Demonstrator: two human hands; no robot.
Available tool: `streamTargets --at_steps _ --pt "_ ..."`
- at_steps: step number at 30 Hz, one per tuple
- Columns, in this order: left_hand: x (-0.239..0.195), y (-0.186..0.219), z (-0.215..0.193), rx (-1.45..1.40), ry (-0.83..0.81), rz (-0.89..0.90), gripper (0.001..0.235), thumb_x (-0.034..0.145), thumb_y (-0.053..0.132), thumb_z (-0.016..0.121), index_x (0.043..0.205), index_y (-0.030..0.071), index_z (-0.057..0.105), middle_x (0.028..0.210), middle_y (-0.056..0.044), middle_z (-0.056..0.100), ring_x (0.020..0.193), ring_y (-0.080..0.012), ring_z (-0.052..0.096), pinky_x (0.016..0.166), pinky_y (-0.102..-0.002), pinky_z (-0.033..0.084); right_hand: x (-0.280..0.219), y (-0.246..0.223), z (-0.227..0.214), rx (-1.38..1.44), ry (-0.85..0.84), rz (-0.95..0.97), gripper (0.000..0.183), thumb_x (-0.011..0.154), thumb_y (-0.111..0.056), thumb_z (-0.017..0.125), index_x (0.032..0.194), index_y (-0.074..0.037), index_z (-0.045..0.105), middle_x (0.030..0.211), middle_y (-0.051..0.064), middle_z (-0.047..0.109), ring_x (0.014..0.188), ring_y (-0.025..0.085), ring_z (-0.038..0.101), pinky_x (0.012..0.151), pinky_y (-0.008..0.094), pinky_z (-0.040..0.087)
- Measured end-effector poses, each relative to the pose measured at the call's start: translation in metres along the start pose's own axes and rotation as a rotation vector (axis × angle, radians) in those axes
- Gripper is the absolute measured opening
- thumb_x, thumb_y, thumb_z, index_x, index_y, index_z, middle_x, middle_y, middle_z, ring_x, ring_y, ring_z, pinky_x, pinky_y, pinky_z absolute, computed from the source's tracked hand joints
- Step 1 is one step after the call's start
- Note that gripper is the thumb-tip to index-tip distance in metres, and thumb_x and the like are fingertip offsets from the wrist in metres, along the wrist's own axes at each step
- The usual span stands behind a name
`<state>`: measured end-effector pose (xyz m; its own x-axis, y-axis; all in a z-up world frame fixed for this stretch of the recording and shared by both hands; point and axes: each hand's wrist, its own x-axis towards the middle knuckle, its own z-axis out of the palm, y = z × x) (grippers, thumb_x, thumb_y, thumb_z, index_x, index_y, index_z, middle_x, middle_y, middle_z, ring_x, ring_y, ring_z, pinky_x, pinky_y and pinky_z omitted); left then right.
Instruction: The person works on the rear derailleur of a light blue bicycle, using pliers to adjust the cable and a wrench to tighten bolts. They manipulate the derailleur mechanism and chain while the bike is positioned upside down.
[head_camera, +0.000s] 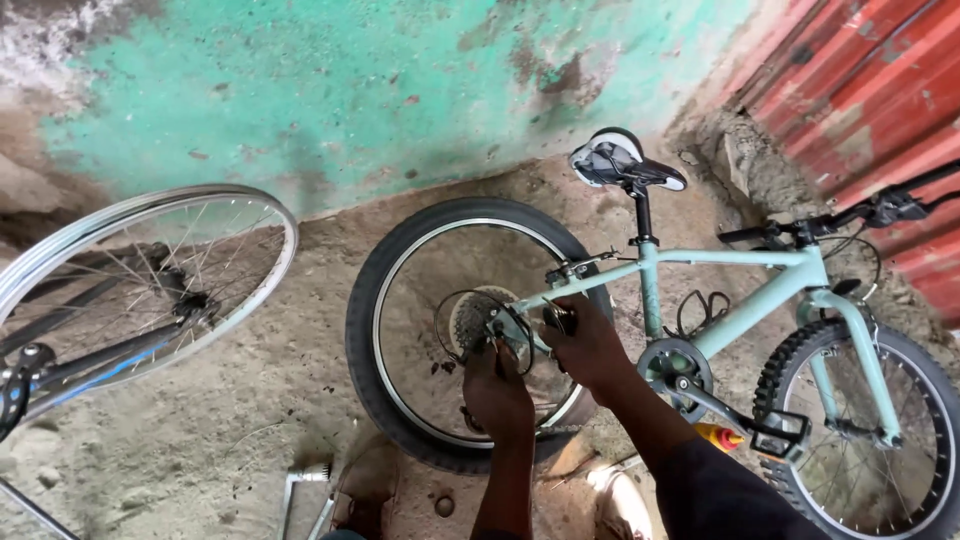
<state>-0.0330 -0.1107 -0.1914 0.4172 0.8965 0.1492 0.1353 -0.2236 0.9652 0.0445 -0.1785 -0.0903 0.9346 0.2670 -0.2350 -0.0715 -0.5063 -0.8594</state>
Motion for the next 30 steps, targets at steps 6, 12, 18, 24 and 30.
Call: streamTargets --at_steps 6,12,18,24,30 --pt "0.001 -0.002 0.0 0.11 -0.042 0.001 0.017 0.094 0.016 0.072 0.105 0.008 0.082 0.095 -0.017 0.074 0.091 -0.038 0.073 0.079 -0.047 0.06 -0.013 0.018 0.022 0.055 0.067 0.165 0.046 0.088 -0.013 0.071 0.126 0.007 0.056 0.078 0.02 0.064 0.066 0.025 0.063 0.057 0.036 0.05" --pt "-0.009 -0.067 0.043 -0.136 0.08 -0.255 0.029 0.086 0.014 0.084 0.108 0.007 0.067 0.102 -0.015 0.066 0.095 -0.0311 0.07 0.082 -0.04 0.06 -0.011 0.026 0.051 0.324 0.068 0.248 0.051 0.094 -0.017 0.068 0.136 0.007 0.051 0.096 0.02 0.064 0.081 0.023 0.064 0.064 0.032 0.05" --pt "-0.007 -0.024 0.002 0.119 0.136 -0.264 0.097 0.08 0.037 0.091 0.14 -0.003 0.027 0.141 -0.024 0.024 0.127 -0.0412 0.035 0.106 -0.049 0.039 -0.013 0.032 0.057 0.364 0.041 0.262 0.053 0.092 -0.01 0.066 0.14 0.002 0.049 0.125 0.019 0.062 0.108 0.025 0.06 0.095 0.037 0.048" --pt "-0.001 -0.044 0.024 -0.157 -0.112 -0.642 0.102 0.092 0.045 0.08 0.156 0.005 0.011 0.135 -0.033 0.053 0.125 -0.0441 0.062 0.102 -0.055 0.054 -0.007 0.041 0.053 0.37 0.029 0.2 0.06 0.097 -0.023 0.071 0.142 0.008 0.046 0.108 0.024 0.063 0.092 0.026 0.06 0.075 0.036 0.05" --pt "0.005 -0.028 0.0 -0.037 -0.122 -0.55 0.083 0.09 0.057 0.078 0.141 0.006 0.038 0.11 -0.023 0.067 0.105 -0.0366 0.072 0.087 -0.048 0.059 -0.006 0.053 0.055 0.269 -0.009 0.216 0.059 0.098 -0.029 0.071 0.142 0.003 0.048 0.106 0.023 0.064 0.089 0.024 0.06 0.071 0.036 0.049"
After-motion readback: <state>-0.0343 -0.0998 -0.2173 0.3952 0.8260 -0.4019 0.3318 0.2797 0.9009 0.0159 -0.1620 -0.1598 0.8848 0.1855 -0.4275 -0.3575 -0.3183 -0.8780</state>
